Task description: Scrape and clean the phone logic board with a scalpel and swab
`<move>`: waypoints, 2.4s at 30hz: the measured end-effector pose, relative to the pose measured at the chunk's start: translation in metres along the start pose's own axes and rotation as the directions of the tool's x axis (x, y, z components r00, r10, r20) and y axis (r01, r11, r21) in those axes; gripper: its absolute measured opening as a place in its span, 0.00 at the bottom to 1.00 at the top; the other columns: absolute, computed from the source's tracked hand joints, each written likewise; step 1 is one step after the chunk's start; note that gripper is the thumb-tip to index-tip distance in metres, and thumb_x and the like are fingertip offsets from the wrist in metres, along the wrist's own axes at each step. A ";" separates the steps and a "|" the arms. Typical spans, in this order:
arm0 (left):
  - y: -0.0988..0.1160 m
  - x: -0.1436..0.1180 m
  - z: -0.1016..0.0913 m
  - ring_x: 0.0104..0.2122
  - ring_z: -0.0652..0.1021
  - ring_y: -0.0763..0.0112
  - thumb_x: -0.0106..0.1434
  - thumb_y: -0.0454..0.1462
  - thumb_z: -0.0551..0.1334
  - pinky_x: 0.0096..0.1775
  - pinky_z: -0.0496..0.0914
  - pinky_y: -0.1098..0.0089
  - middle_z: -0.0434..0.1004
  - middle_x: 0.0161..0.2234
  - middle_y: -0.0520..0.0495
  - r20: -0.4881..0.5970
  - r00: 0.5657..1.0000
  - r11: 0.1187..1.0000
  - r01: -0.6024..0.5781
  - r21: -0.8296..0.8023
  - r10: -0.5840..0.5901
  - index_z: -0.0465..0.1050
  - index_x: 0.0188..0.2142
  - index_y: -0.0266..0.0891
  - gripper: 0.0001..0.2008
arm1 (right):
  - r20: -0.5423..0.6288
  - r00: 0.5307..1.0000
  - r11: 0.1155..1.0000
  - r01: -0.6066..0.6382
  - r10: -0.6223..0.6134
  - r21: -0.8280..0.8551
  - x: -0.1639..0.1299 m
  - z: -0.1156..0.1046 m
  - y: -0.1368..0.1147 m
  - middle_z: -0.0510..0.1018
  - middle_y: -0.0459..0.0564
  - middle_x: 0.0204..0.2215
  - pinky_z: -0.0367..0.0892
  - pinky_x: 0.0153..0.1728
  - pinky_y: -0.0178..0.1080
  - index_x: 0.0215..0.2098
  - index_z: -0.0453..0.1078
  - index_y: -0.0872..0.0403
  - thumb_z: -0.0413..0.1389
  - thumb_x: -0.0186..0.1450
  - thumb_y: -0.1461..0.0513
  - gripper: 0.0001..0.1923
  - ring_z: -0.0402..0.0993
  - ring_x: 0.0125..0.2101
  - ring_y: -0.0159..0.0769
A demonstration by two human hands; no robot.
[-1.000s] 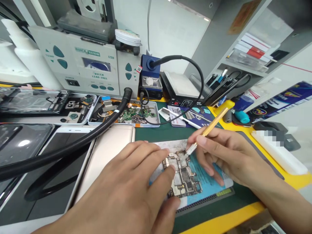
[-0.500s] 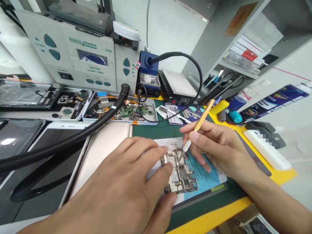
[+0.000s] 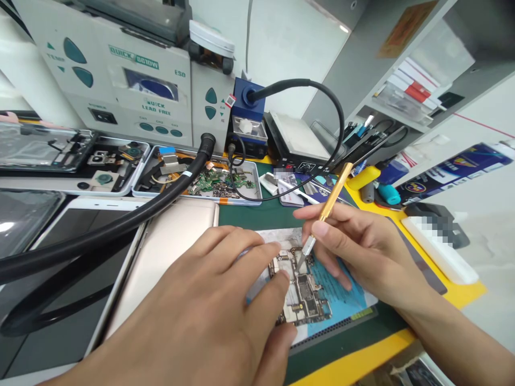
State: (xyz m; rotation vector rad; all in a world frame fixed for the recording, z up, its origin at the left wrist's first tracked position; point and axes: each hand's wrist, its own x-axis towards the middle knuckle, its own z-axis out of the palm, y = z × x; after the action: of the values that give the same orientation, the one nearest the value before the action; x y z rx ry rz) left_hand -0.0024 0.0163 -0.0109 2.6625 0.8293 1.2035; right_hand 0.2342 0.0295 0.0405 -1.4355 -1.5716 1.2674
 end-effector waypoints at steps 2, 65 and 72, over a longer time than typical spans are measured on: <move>0.000 0.001 0.000 0.46 0.78 0.53 0.73 0.37 0.56 0.46 0.75 0.51 0.82 0.44 0.42 0.001 1.000 1.000 -0.003 0.010 0.003 0.77 0.40 0.39 0.10 | 0.013 1.000 1.000 0.013 -0.013 -0.002 0.000 0.000 0.000 0.69 0.38 0.16 0.54 0.12 0.30 0.54 0.75 0.54 0.62 0.73 0.51 0.18 0.59 0.11 0.25; 0.000 0.001 0.002 0.46 0.78 0.54 0.73 0.40 0.59 0.47 0.74 0.53 0.82 0.42 0.44 0.020 1.000 0.999 -0.019 0.032 0.019 0.78 0.40 0.40 0.10 | 0.073 0.997 0.999 0.003 -0.006 0.039 0.003 -0.002 0.004 0.73 0.38 0.16 0.60 0.11 0.24 0.50 0.76 0.52 0.62 0.74 0.52 0.13 0.62 0.11 0.23; 0.003 0.001 -0.001 0.45 0.79 0.51 0.72 0.39 0.60 0.46 0.76 0.50 0.83 0.42 0.43 0.045 0.999 1.000 0.002 0.021 -0.003 0.79 0.39 0.39 0.10 | 0.084 0.996 1.000 0.006 -0.008 0.030 0.003 -0.002 0.002 0.73 0.38 0.16 0.61 0.11 0.24 0.49 0.76 0.52 0.63 0.74 0.52 0.13 0.62 0.11 0.23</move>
State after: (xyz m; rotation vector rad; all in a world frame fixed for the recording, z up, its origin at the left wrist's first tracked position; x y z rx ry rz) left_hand -0.0012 0.0144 -0.0086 2.6943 0.8426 1.1356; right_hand 0.2359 0.0328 0.0390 -1.3730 -1.6053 1.3575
